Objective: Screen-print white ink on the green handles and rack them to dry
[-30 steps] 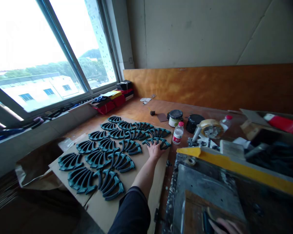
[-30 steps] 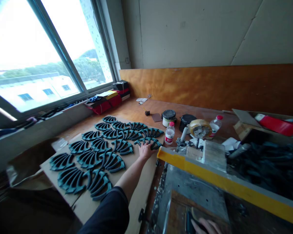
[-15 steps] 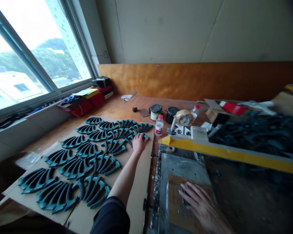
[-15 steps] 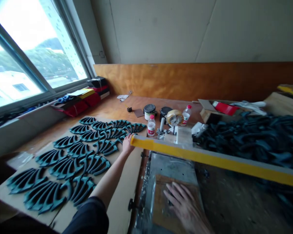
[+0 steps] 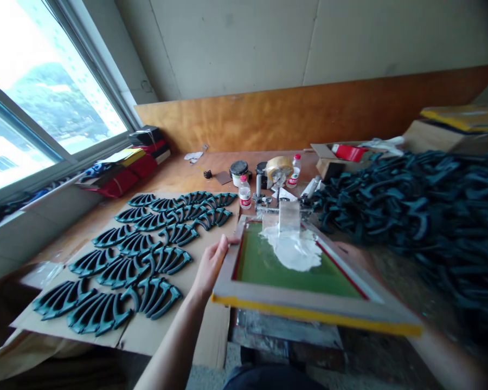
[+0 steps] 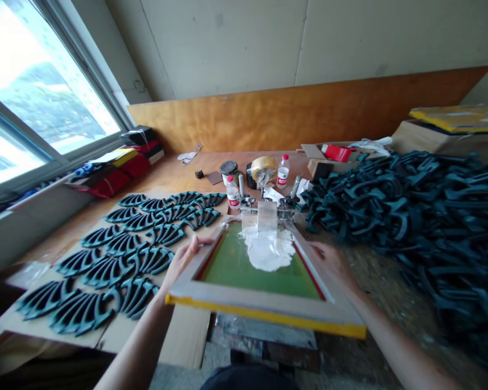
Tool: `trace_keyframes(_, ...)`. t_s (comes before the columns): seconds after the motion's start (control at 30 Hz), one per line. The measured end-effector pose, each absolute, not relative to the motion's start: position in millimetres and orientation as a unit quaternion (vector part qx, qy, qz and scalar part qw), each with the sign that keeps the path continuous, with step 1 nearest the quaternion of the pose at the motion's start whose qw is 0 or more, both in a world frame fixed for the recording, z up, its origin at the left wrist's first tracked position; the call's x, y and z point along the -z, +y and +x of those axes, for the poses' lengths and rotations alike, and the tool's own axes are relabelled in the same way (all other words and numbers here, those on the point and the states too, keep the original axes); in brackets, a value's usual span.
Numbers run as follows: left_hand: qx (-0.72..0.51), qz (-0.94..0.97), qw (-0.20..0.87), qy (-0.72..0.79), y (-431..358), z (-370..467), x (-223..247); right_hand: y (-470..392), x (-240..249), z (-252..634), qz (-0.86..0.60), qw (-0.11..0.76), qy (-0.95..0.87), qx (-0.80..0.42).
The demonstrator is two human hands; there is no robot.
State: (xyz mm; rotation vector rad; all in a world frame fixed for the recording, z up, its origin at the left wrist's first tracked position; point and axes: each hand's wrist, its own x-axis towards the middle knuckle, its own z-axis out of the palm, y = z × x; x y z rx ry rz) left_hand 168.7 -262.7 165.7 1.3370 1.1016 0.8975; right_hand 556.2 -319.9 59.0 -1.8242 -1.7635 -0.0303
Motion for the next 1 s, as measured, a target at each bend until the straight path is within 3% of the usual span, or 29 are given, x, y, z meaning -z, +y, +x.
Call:
trace_keyframes(0.17, -0.296, 0.556, 0.568, 0.53, -299, 156, -59, -290, -95, 515, -0.638, 0.312, -0.704, -0.008)
trace_keyframes(0.3, -0.279, 0.579, 0.495, 0.584, -303, 161, -14, -272, -103, 457, -0.623, 0.139, -0.77, -0.018)
trace_keyframes(0.4, -0.259, 0.596, 0.474, 0.594, -300, 162, -9, -275, -98, 450, -0.629, 0.062, -0.774, -0.045)
trace_keyframes(0.7, -0.248, 0.588, 0.477, 0.604, -303, 161, -15, -328, -67, 442, -0.587, 0.125, -0.797, 0.061)
trace_keyframes(0.87, -0.251, 0.59, 0.477, 0.601, -303, 162, -18, -360, -69, 440, -0.395, 0.161, -0.904, 0.026)
trace_keyframes(1.0, -0.255, 0.59, 0.478, 0.599, -303, 163, -18, -350, -89, 455, -0.386, 0.119, -0.914, -0.052)
